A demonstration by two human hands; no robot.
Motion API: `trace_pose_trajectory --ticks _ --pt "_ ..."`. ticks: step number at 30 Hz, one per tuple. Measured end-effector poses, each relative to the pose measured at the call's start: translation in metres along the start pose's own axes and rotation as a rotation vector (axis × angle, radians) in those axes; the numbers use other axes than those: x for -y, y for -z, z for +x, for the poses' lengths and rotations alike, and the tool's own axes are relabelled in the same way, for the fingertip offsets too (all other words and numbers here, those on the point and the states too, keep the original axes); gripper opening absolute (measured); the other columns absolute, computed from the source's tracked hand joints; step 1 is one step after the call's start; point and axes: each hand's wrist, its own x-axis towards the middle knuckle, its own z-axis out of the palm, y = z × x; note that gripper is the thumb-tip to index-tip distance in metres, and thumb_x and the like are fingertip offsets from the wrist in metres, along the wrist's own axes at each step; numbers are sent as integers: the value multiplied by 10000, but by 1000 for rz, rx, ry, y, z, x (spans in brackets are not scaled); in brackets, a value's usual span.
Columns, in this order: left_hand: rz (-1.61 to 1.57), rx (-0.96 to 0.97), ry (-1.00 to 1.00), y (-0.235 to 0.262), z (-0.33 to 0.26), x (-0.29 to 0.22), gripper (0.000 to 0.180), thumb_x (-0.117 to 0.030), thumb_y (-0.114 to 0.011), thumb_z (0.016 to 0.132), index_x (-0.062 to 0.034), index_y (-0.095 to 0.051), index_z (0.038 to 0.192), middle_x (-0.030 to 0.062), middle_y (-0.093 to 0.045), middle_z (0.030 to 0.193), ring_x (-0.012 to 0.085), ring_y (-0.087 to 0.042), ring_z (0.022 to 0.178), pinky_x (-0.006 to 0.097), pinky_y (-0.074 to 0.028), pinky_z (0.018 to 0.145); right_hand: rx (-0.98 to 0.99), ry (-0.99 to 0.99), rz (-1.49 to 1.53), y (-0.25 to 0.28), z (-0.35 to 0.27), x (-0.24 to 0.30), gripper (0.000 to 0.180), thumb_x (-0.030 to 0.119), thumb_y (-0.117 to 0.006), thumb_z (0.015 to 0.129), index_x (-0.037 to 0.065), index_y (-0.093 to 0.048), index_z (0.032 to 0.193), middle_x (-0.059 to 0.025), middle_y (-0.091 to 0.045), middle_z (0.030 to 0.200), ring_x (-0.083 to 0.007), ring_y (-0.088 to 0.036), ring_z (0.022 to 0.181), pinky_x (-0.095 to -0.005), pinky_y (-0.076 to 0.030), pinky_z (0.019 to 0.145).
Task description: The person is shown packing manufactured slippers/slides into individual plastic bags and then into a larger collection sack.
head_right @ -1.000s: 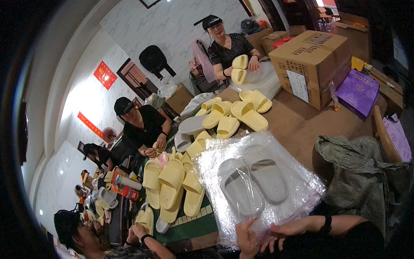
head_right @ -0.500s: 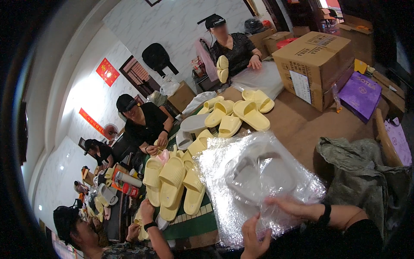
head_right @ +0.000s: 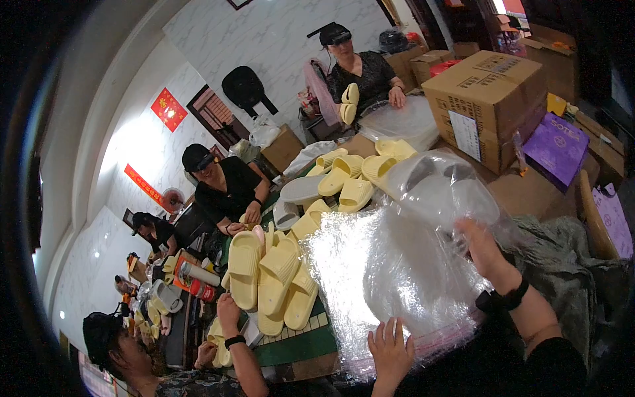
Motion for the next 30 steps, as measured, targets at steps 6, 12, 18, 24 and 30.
trace_pose_trajectory --ticks 6,12,18,24,30 --pt "-46 17 2 -6 -1 1 522 -341 -582 856 -77 -498 1298 110 -441 1327 313 -387 1233 550 -242 1047 -167 -326 708 19 8 -7 549 517 -510 881 54 -494 1177 -133 -556 1132 -284 -545 1001 -394 -434 906" --pt "-17 20 -12 -5 -4 0 525 -342 -578 858 -72 -492 1300 111 -434 1327 316 -378 1244 551 -235 1051 -295 -273 1047 31 12 -26 697 579 -545 842 60 -399 1284 -181 -467 1287 -357 -489 1146 -459 -444 943" --pt "-7 28 7 -7 -4 2 530 -337 -575 860 -72 -480 1310 117 -429 1331 324 -374 1244 554 -227 1053 -212 -221 776 2 0 -8 680 537 -575 856 161 -295 1348 -135 -396 1327 -335 -489 1131 -497 -430 910" --pt "-14 36 -1 -5 -4 0 526 -341 -575 863 -78 -483 1310 112 -432 1333 315 -376 1244 552 -227 1054 -227 -234 413 -9 8 -41 794 124 -567 894 345 -49 1453 -129 -469 1200 -291 -589 936 -409 -504 745" --pt "9 -24 3 -4 -2 -2 516 -361 -608 836 -103 -532 1276 78 -492 1280 280 -430 1197 522 -281 1030 -206 -288 295 25 43 -43 792 -85 -490 838 204 -152 1493 -125 -601 823 -203 -623 682 -301 -514 594"
